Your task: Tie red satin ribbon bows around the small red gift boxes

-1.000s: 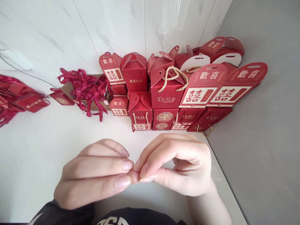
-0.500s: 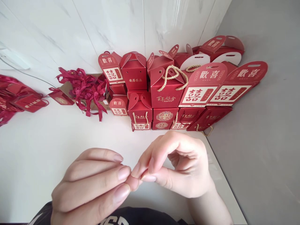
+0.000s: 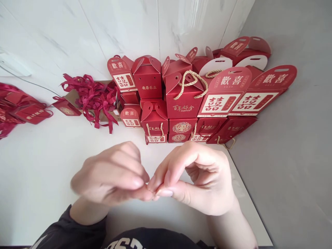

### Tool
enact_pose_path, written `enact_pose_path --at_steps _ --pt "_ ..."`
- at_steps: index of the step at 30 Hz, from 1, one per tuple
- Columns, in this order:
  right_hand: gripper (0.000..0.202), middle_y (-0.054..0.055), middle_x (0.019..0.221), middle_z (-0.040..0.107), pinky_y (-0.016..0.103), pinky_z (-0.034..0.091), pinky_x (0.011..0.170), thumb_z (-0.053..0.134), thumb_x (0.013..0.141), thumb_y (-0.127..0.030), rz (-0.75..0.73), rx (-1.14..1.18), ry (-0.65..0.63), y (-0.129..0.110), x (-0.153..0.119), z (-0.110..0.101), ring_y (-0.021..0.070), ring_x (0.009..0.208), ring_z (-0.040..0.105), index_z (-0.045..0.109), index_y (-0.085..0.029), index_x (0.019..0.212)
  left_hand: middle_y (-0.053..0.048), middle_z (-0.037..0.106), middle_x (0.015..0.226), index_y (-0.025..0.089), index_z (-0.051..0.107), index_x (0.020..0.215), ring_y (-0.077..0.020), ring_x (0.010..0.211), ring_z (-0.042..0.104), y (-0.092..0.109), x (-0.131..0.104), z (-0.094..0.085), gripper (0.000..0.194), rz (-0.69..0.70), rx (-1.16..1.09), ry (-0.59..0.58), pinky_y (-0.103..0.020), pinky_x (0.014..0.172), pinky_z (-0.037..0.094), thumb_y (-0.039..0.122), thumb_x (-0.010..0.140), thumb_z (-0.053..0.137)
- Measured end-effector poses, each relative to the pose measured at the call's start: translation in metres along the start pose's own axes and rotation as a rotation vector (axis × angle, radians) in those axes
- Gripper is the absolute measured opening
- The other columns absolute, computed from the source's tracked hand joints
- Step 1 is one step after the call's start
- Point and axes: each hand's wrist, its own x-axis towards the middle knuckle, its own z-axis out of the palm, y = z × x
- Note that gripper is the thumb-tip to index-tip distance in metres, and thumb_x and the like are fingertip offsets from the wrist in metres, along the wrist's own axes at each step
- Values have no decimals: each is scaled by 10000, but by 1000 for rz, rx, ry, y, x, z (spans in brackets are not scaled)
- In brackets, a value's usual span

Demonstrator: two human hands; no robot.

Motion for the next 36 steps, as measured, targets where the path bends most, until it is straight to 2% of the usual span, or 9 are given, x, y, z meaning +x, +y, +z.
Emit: enact_pose_path --at_steps 3,7,16,18,23,27,36 --pt "203 43 725 744 229 600 538 768 716 -37 8 -63 4 -2 1 -1 157 620 710 689 -178 840 15 636 573 181 622 724 -80 476 564 -20 7 -1 261 -66 -193 -67 -210 482 459 331 674 830" --pt "182 40 715 743 224 590 543 767 724 -49 61 -119 2 -5 0 -3 151 617 705 693 -180 827 -3 633 583 174 622 688 -89 503 561 -29 6 -2 293 -212 -344 -159 -210 485 456 375 650 832" --pt "283 8 758 732 238 572 605 723 692 56 172 -318 -106 -14 -2 -13 145 667 699 694 -185 837 -22 664 618 156 664 704 -107 543 593 -29 13 -16 267 -379 -328 -324 -213 509 461 293 603 870" --pt "309 5 774 726 239 565 613 698 699 73 173 -340 -101 -14 -2 -13 143 679 691 682 -188 863 -21 664 616 155 668 709 -106 543 591 -31 13 -16 263 -376 -317 -310 -213 506 458 293 606 868" --pt "295 7 788 716 233 557 610 689 720 50 160 -353 -71 -16 -2 -9 130 665 671 659 -198 877 0 642 569 154 655 657 -83 508 538 -38 11 -9 278 -224 -290 -187 -203 478 426 293 573 881" --pt "274 2 790 714 245 562 627 670 746 27 182 -361 -44 -19 -2 -4 133 675 669 656 -215 874 5 630 552 142 633 612 -70 502 489 -38 10 -5 296 -170 -226 -116 -209 484 413 291 557 882" --pt "246 -4 775 709 226 543 600 676 745 16 191 -341 -30 -20 -3 -2 123 670 660 649 -206 848 5 651 561 163 631 604 -73 485 495 -42 7 -4 318 -144 -186 -121 -239 503 412 358 547 875"
